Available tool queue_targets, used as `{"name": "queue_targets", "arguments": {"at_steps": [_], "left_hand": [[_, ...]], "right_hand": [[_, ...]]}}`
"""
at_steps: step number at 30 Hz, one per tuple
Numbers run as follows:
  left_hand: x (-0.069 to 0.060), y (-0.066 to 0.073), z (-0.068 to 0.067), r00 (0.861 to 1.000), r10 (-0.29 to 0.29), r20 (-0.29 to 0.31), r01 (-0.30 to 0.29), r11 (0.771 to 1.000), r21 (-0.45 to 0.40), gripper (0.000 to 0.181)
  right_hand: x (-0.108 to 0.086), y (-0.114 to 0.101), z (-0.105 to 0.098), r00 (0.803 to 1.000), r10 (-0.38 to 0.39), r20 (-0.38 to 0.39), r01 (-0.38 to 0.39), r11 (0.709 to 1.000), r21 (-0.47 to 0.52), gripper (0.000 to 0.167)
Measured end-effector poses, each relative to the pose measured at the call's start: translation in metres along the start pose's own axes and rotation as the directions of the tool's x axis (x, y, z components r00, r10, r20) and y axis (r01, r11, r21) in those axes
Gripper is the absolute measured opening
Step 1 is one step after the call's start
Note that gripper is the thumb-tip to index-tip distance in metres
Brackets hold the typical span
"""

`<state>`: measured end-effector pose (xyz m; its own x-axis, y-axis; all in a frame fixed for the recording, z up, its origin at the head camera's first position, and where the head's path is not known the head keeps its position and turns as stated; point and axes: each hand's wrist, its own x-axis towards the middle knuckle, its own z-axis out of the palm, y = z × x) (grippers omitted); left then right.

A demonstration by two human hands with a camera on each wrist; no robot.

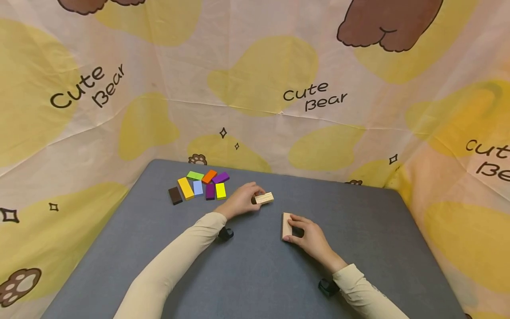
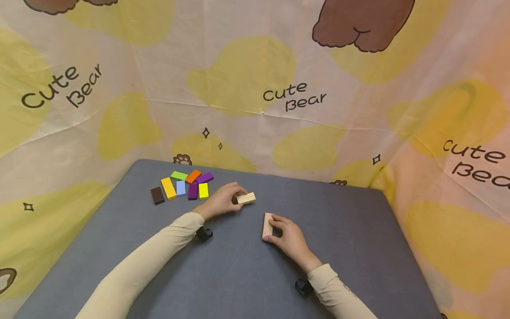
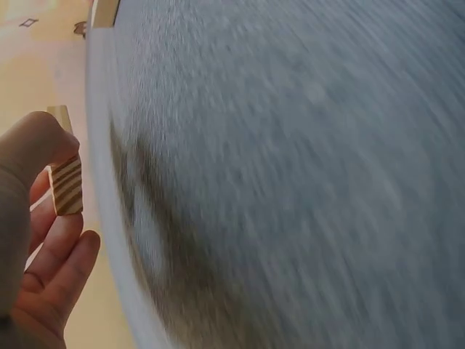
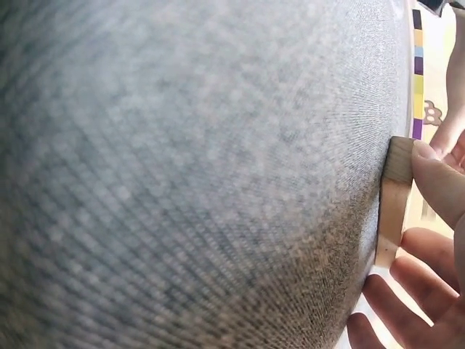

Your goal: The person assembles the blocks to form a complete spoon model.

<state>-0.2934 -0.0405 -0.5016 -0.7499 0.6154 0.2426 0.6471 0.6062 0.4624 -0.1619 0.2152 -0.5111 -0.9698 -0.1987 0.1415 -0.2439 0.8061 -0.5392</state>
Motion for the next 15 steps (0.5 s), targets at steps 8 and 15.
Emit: {"name": "queue_targets", "arguments": {"at_steps": [8,15], "left_hand": [[0.015,0.01,0.016,0.998,0.067,0.006,-0.067,0.998,0.01,0.035],[0.024,0.022,0.024,0.994,0.102,0.03,-0.102,0.995,-0.002,0.032]], "right_hand": [[-0.001,0.001,0.0,1.0,-0.012,0.006,0.012,1.0,-0.003,0.062],[0.0,0.001,-0.001,0.999,-0.037,-0.006,0.036,0.999,-0.014,0.059]]}}
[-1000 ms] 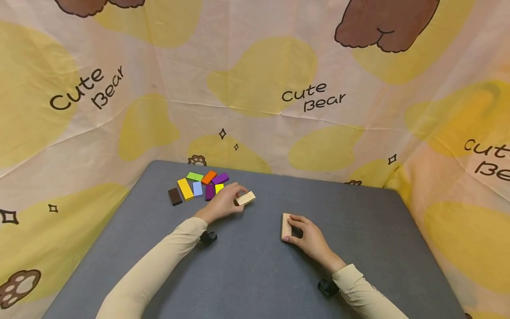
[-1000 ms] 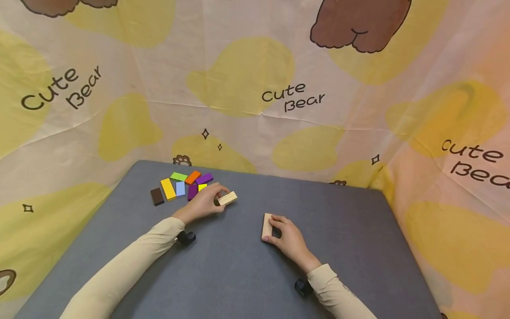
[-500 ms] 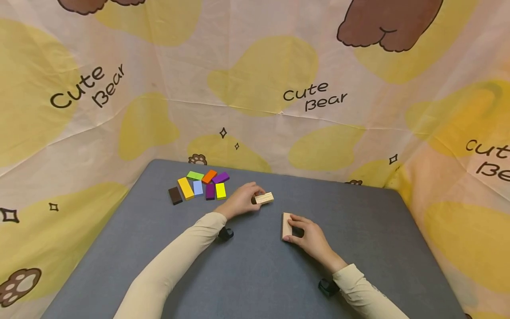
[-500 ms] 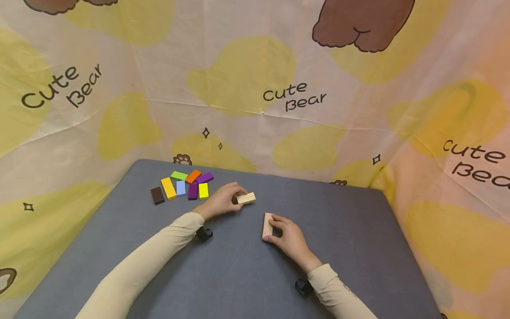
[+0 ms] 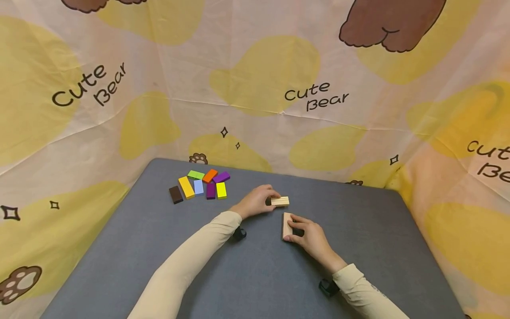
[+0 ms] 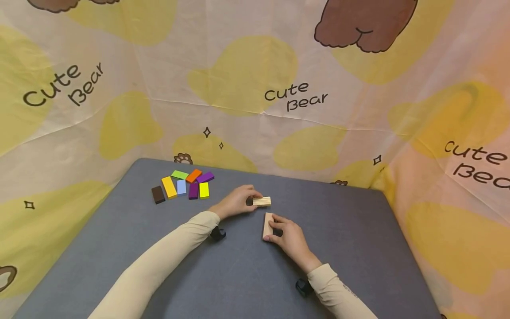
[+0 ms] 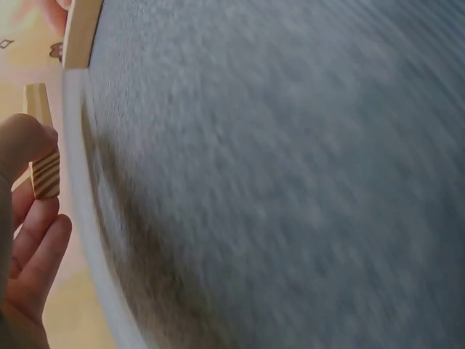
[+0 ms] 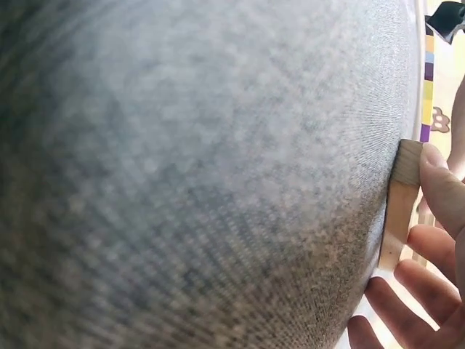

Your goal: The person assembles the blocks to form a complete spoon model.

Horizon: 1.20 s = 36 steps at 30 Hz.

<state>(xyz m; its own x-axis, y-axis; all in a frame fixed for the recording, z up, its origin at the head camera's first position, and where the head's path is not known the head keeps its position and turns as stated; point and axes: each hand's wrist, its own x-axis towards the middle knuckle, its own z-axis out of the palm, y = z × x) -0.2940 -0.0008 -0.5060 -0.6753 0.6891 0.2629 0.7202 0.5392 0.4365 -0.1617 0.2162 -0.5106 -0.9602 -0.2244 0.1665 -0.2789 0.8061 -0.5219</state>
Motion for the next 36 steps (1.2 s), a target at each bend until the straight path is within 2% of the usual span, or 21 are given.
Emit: {"name": "queue_targets", "arguments": {"at_steps": [7,14,36], "left_hand": [[0.007,0.011,0.006,0.999,0.002,0.038,-0.003,1.0,0.023,0.031],[0.01,0.012,0.016,0.998,0.023,0.066,-0.026,0.999,0.044,0.03],[0.011,0.017,0.022,0.992,0.034,0.124,-0.047,0.994,0.103,0.03]], "right_hand": [[0.0,0.0,0.0,1.0,-0.024,-0.005,0.024,0.999,-0.038,0.057],[0.0,-0.001,0.0,0.998,-0.057,-0.02,0.056,0.996,-0.062,0.055],[0.001,0.0,-0.001,0.997,-0.074,-0.021,0.072,0.992,-0.1,0.055]]}}
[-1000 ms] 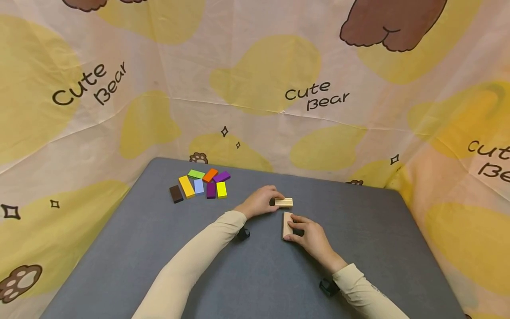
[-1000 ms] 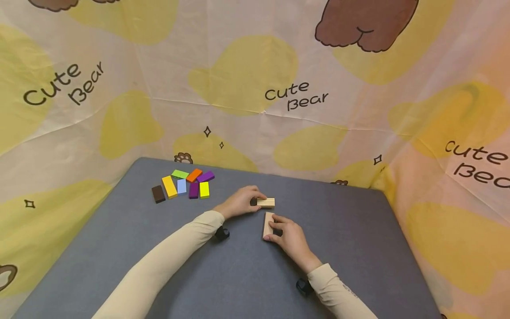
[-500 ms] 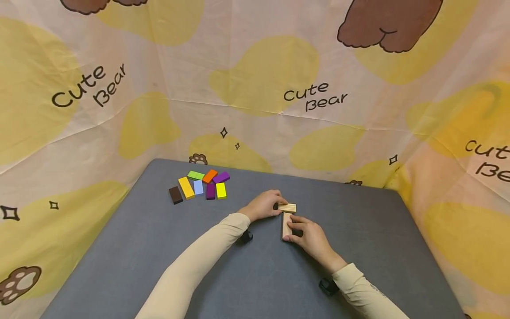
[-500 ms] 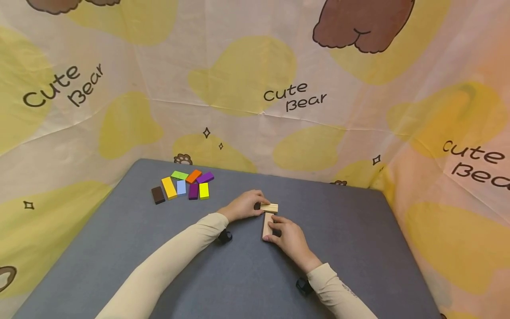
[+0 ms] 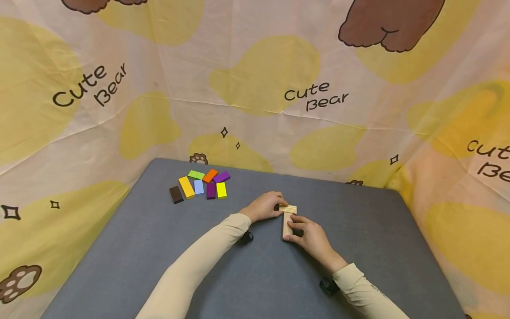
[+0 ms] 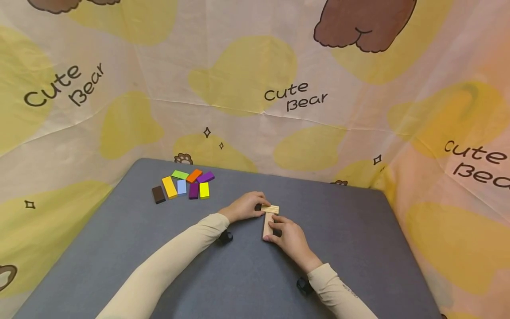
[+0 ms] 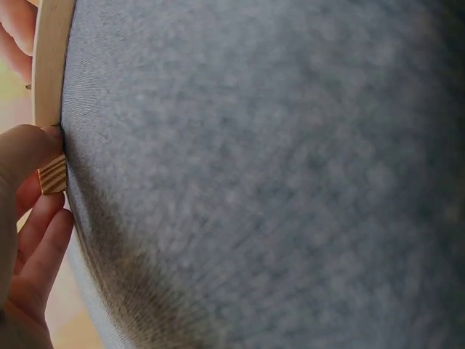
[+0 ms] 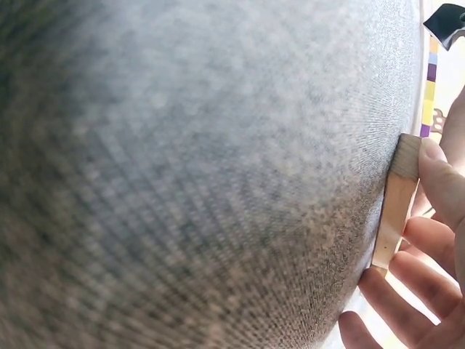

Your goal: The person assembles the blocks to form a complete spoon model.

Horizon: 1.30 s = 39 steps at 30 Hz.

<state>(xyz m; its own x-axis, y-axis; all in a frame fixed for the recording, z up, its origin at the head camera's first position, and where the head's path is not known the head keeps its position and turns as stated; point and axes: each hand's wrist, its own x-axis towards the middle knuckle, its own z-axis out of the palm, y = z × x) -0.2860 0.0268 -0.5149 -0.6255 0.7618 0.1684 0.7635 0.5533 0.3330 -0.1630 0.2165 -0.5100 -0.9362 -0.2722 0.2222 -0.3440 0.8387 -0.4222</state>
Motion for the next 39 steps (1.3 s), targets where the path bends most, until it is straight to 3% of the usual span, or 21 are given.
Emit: {"name": "queue_targets", "arguments": {"at_steps": [5,13,19,24,28,34,39], "left_hand": [[0.0,-0.001,0.0,1.0,-0.01,-0.005,0.01,1.0,-0.015,0.029],[-0.002,-0.002,-0.006,0.999,-0.011,0.052,0.016,0.996,-0.091,0.037],[-0.015,-0.019,-0.023,0.997,-0.066,0.049,0.073,0.987,-0.142,0.048],[-0.038,-0.047,-0.047,0.991,-0.13,-0.016,0.126,0.979,-0.159,0.05],[-0.067,-0.075,-0.071,0.977,-0.207,-0.059,0.194,0.965,-0.174,0.052],[-0.115,-0.118,-0.093,0.94,-0.327,-0.101,0.308,0.937,-0.166,0.057],[-0.143,-0.136,-0.098,0.904,-0.414,-0.108,0.405,0.909,-0.099,0.063]], "right_hand": [[0.001,-0.001,-0.001,1.0,-0.018,-0.004,0.018,1.0,-0.003,0.054],[0.001,0.002,-0.003,0.999,-0.045,0.008,0.045,0.998,-0.04,0.052],[0.003,0.005,-0.003,0.999,-0.046,0.017,0.046,0.998,-0.037,0.051],[0.003,0.007,-0.005,0.998,-0.054,0.044,0.054,0.998,-0.015,0.039],[0.004,0.009,-0.008,0.995,-0.086,0.057,0.087,0.996,-0.013,0.036],[0.004,0.01,-0.009,0.992,-0.104,0.067,0.104,0.995,-0.003,0.036],[0.005,0.011,-0.009,0.992,-0.102,0.072,0.102,0.995,-0.002,0.036]]}}
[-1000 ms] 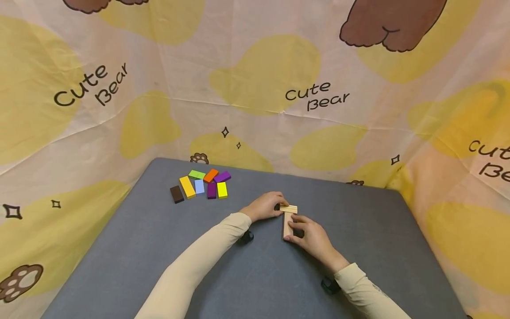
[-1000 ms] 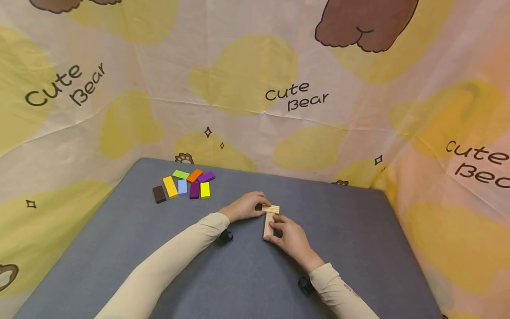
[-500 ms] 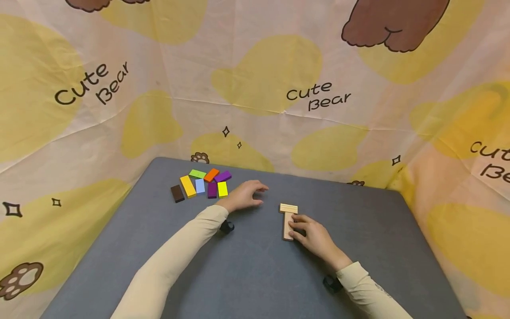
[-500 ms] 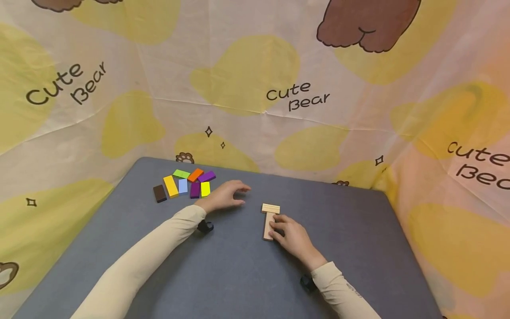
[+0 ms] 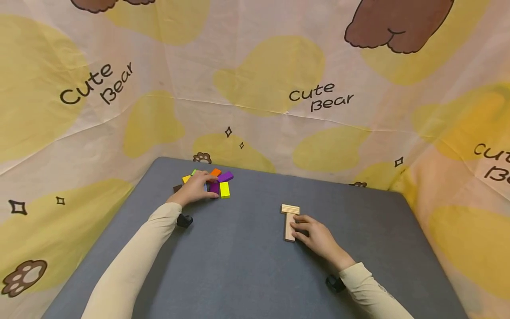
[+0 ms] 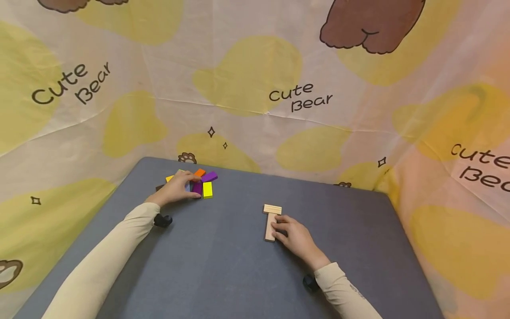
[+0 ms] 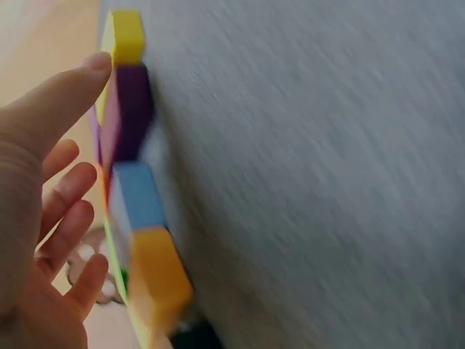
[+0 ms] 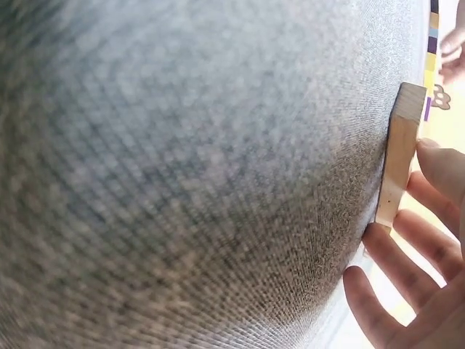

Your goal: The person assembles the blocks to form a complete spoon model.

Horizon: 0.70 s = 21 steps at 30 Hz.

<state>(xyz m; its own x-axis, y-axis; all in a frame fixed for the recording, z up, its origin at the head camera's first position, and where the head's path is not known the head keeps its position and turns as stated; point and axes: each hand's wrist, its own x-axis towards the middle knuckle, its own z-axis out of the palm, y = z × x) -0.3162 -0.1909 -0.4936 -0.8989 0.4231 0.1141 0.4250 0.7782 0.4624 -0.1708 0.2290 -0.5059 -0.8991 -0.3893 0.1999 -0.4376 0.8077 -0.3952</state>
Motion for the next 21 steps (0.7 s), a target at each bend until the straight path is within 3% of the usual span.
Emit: {"name": "queue_targets", "arguments": {"at_steps": [4,12,18,21], "left_hand": [[-0.007,-0.009,0.0,0.999,-0.041,-0.001,0.041,0.999,0.033,0.065],[-0.008,-0.012,0.001,0.998,-0.056,0.005,0.055,0.996,0.066,0.063],[-0.005,-0.006,-0.006,0.998,-0.066,0.017,0.065,0.996,0.067,0.06],[-0.003,0.005,-0.01,0.999,-0.046,0.01,0.046,0.997,0.063,0.062]], "right_hand": [[0.0,0.002,0.0,1.0,-0.003,0.003,0.003,1.0,0.0,0.036],[0.0,0.002,0.0,1.0,-0.018,0.004,0.018,1.0,0.011,0.034],[-0.001,0.002,-0.001,0.999,-0.047,-0.002,0.047,0.999,-0.007,0.03],[-0.001,0.002,-0.002,0.999,-0.054,0.001,0.054,0.998,-0.023,0.031]]}}
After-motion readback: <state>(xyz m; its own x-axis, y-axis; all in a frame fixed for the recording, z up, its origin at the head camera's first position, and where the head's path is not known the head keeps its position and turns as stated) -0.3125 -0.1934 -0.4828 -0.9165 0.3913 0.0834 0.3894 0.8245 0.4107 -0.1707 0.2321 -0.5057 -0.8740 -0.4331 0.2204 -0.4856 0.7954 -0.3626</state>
